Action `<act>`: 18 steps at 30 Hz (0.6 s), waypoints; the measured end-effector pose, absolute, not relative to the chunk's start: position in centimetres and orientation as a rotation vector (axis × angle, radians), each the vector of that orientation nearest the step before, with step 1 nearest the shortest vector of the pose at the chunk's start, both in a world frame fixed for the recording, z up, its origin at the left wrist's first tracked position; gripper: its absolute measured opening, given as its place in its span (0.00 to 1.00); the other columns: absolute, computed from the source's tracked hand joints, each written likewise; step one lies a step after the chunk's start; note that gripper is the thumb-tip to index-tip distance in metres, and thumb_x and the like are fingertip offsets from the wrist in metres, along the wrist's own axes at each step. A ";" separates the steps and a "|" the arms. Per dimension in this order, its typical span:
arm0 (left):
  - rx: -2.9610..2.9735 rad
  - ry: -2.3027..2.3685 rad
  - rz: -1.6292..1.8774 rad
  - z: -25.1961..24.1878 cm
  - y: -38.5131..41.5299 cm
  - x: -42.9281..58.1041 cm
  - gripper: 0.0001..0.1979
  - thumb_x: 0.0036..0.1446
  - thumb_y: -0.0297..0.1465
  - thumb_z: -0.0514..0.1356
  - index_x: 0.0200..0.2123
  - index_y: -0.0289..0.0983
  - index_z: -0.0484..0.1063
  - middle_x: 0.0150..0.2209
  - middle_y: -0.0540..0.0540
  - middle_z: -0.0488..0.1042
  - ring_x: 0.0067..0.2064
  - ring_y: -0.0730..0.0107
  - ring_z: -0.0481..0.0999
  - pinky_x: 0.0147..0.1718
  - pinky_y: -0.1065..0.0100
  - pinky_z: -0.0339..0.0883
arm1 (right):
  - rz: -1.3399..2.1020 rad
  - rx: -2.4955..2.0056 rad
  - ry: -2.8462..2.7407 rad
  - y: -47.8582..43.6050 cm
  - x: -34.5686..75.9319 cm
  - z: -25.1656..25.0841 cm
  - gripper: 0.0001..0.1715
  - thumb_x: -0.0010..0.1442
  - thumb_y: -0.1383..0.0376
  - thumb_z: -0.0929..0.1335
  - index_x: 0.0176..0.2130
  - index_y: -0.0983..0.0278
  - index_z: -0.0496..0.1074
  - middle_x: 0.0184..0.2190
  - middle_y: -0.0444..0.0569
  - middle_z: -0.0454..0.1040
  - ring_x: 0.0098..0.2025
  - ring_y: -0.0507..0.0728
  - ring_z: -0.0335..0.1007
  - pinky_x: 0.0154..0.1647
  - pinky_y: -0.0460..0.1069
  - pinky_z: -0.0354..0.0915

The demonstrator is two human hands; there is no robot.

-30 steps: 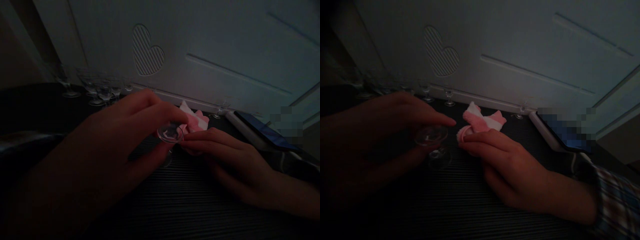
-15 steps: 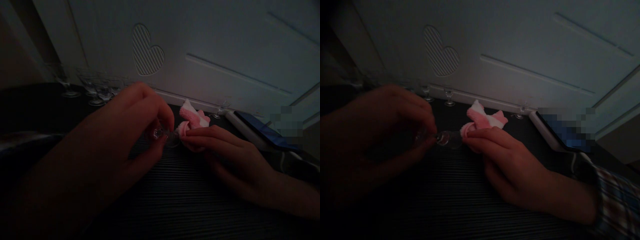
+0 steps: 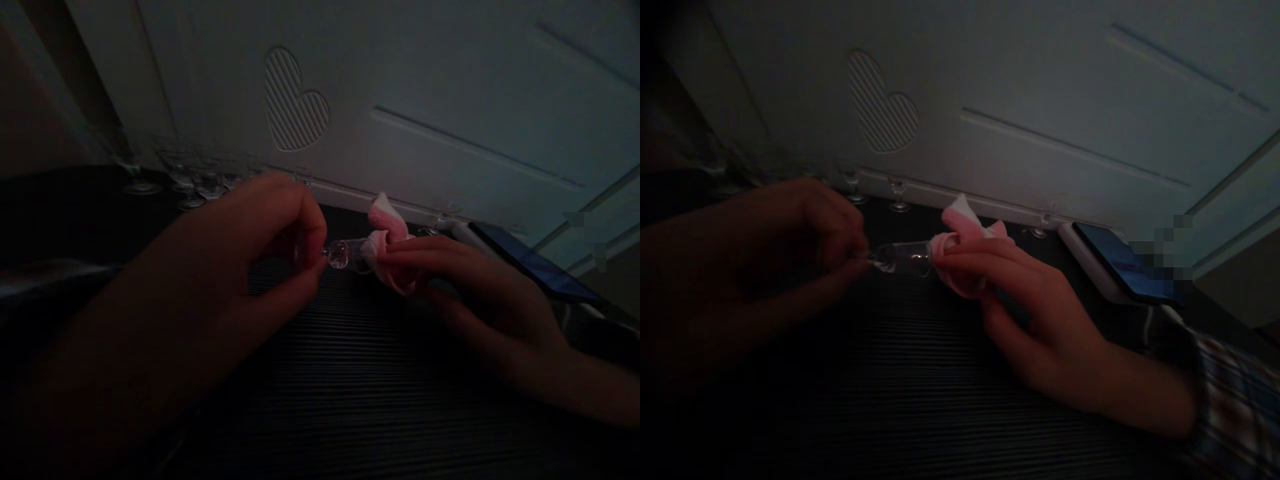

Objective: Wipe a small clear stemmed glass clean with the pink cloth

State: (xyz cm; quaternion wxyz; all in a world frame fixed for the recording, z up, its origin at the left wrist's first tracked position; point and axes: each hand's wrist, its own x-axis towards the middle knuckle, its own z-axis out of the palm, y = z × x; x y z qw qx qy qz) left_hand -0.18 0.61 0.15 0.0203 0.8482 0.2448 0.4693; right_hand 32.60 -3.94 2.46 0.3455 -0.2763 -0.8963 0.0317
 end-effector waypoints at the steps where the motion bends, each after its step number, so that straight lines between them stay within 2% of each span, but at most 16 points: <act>1: 2.625 0.752 1.460 0.1 0.7 -0.2 0.11 0.75 0.23 0.63 0.43 0.48 0.71 0.44 0.60 0.77 0.43 0.73 0.78 0.38 0.64 0.70 | 0.074 -0.718 -2.331 -4.0 32.6 2.5 0.37 0.80 0.79 0.70 0.77 0.55 0.87 0.77 0.51 0.93 0.80 0.64 0.91 0.87 0.59 0.81; 5: 2.626 0.768 1.467 -0.1 0.9 -0.1 0.12 0.77 0.23 0.64 0.42 0.48 0.71 0.46 0.60 0.78 0.44 0.73 0.78 0.39 0.62 0.69 | 0.054 -0.730 -2.352 -4.2 32.3 2.9 0.34 0.80 0.78 0.70 0.76 0.58 0.86 0.75 0.51 0.94 0.79 0.62 0.91 0.85 0.54 0.82; 11: 2.588 0.800 1.462 0.2 0.7 -0.1 0.12 0.78 0.24 0.64 0.41 0.48 0.71 0.45 0.59 0.78 0.44 0.71 0.79 0.38 0.61 0.69 | 0.060 -0.713 -2.362 -4.4 32.3 3.3 0.34 0.80 0.78 0.71 0.75 0.57 0.87 0.75 0.53 0.93 0.79 0.65 0.91 0.85 0.57 0.83; 15: 2.591 0.779 1.465 0.4 0.7 -0.1 0.11 0.77 0.24 0.64 0.43 0.49 0.74 0.44 0.61 0.78 0.42 0.74 0.79 0.37 0.66 0.69 | 0.066 -0.697 -2.379 -4.5 32.5 3.4 0.34 0.79 0.78 0.71 0.75 0.58 0.87 0.75 0.54 0.92 0.79 0.65 0.91 0.84 0.57 0.83; 18: 2.591 0.787 1.433 0.5 0.8 0.1 0.11 0.79 0.24 0.65 0.47 0.49 0.77 0.44 0.63 0.79 0.41 0.79 0.79 0.37 0.74 0.69 | 0.090 -0.668 -2.382 -4.5 32.6 3.3 0.39 0.75 0.80 0.71 0.77 0.58 0.84 0.74 0.53 0.93 0.79 0.66 0.90 0.85 0.59 0.83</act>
